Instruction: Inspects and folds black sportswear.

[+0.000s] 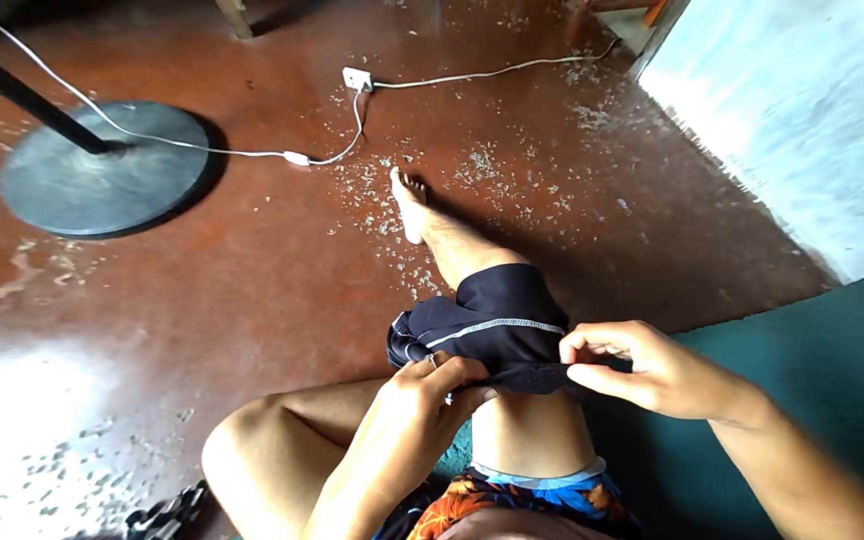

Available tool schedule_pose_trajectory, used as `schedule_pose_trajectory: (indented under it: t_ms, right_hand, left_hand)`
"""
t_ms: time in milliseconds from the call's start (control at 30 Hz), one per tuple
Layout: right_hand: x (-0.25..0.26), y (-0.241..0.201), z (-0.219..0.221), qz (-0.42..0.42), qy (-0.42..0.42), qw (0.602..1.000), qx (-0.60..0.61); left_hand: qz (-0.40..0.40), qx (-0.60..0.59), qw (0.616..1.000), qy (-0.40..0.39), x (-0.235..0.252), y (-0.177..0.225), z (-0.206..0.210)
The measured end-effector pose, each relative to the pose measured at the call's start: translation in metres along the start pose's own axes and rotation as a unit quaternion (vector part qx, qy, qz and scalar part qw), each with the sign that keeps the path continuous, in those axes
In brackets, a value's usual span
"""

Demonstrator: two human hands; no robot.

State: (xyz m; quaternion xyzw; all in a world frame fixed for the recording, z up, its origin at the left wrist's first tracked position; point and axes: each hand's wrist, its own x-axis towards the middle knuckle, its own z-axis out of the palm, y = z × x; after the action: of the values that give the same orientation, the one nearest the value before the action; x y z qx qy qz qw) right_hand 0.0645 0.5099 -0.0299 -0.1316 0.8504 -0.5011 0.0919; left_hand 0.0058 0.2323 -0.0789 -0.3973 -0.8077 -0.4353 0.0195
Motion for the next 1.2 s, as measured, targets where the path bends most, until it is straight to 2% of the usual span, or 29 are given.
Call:
schedule_pose_trajectory:
  t_ms: [167, 333, 500, 633, 767, 833, 900, 967, 1033, 1100, 1133, 1200]
  right_hand:
    - [-0.002, 0.005, 0.002, -0.014, 0.002, 1.000, 0.015]
    - [-0.005, 0.006, 0.002, -0.101, -0.016, 0.993, -0.059]
    - [-0.008, 0.004, 0.005, -0.142, -0.060, 0.982, -0.106]
    - [-0.011, 0.004, 0.005, -0.143, -0.035, 0.979, -0.142]
    - [-0.013, 0.003, 0.004, -0.163, -0.009, 0.969, -0.186]
    - [-0.015, 0.002, -0.001, -0.179, -0.035, 0.966, -0.185]
    - [-0.019, 0.001, -0.014, -0.172, -0.067, 0.967, -0.174]
    - [-0.027, 0.000, -0.032, -0.105, -0.083, 0.966, -0.221]
    - [-0.030, -0.003, -0.055, 0.036, -0.112, 0.953, -0.280]
    - [-0.026, -0.003, -0.071, 0.157, -0.090, 0.928, -0.325]
    - [-0.025, -0.001, -0.077, 0.170, -0.047, 0.922, -0.344]
    - [-0.026, -0.001, -0.083, 0.090, 0.036, 0.925, -0.367]
  left_hand:
    - [0.006, 0.005, 0.998, -0.054, 0.001, -0.001, -0.008]
    - [0.017, -0.008, 0.999, -0.044, 0.007, 0.002, 0.000]
    - [0.052, 0.010, 0.995, -0.079, 0.007, 0.006, 0.015]
    - [0.058, 0.011, 0.997, -0.042, 0.003, 0.004, 0.010]
    - [0.110, 0.021, 0.994, -0.004, -0.003, 0.005, 0.005]
    - [0.145, -0.009, 0.989, -0.013, -0.009, 0.012, 0.001]
    - [0.152, -0.110, 0.980, -0.071, -0.016, 0.025, -0.008]
    - [0.118, -0.173, 0.971, -0.112, -0.019, 0.030, -0.020]
    - [0.069, -0.097, 0.989, -0.087, -0.018, 0.011, -0.027]
    - [-0.018, -0.008, 0.996, -0.083, -0.013, -0.025, -0.026]
    - [-0.098, 0.013, 0.988, -0.117, -0.009, -0.042, -0.025]
    - [-0.259, 0.041, 0.941, -0.214, -0.002, -0.070, -0.014]
